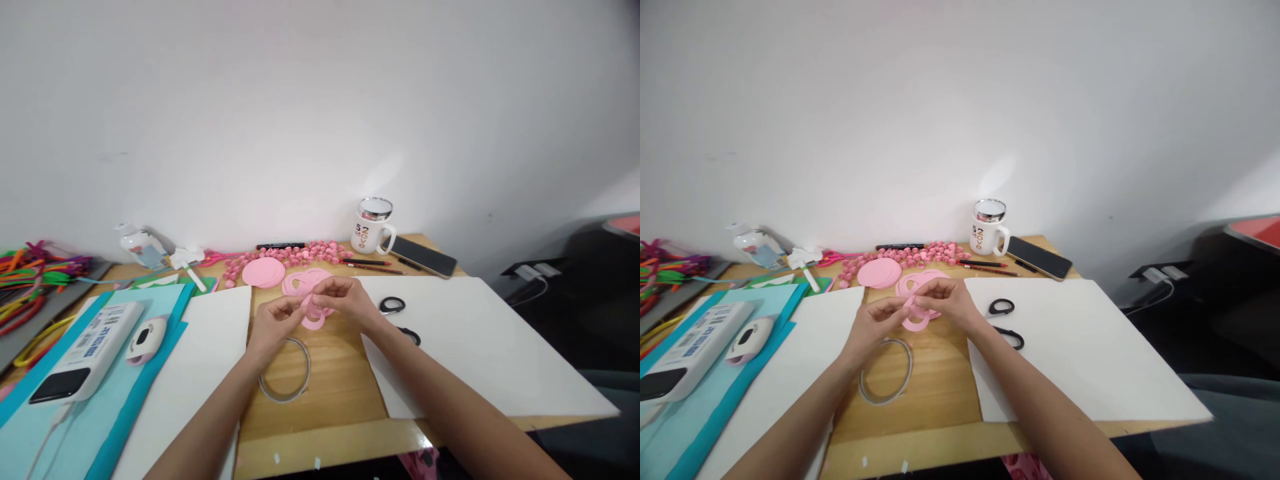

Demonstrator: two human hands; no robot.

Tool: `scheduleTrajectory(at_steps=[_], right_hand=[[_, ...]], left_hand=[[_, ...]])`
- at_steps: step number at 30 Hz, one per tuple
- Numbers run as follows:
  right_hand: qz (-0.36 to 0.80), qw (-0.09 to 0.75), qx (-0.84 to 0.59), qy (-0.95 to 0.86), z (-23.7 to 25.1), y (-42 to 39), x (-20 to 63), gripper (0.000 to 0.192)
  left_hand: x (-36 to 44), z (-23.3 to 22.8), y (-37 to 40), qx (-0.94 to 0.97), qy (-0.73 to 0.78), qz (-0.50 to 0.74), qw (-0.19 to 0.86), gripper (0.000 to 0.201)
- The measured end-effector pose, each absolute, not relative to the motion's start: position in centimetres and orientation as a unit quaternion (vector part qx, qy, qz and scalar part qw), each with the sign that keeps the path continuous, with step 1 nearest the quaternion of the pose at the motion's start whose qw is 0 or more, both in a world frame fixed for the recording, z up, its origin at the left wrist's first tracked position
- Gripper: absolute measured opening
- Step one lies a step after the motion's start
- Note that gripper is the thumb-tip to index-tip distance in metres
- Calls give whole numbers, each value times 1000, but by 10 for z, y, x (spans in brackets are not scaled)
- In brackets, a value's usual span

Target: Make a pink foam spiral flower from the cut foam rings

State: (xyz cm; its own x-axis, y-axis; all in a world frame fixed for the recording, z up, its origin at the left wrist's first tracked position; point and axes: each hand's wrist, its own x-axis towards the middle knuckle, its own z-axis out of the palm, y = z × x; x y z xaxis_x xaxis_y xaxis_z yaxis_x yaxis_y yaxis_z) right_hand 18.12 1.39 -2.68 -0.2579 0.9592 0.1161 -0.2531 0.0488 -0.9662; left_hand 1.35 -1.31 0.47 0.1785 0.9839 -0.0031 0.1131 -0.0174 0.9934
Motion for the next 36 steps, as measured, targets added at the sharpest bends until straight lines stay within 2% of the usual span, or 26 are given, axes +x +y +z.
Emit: scheduleTrajectory(at_steps=[19,29,36], right_hand=[[605,501,-335,-521,-25,13,181,21],[640,491,-309,-504,-23,11,180,34],[638,482,-310,-514,-20,10,178,34]], left_hand=[[13,2,-13,579,485,424,500,27],[14,3,-13,588,469,420,507,28],[14,5,-14,585,483,419,499,24]])
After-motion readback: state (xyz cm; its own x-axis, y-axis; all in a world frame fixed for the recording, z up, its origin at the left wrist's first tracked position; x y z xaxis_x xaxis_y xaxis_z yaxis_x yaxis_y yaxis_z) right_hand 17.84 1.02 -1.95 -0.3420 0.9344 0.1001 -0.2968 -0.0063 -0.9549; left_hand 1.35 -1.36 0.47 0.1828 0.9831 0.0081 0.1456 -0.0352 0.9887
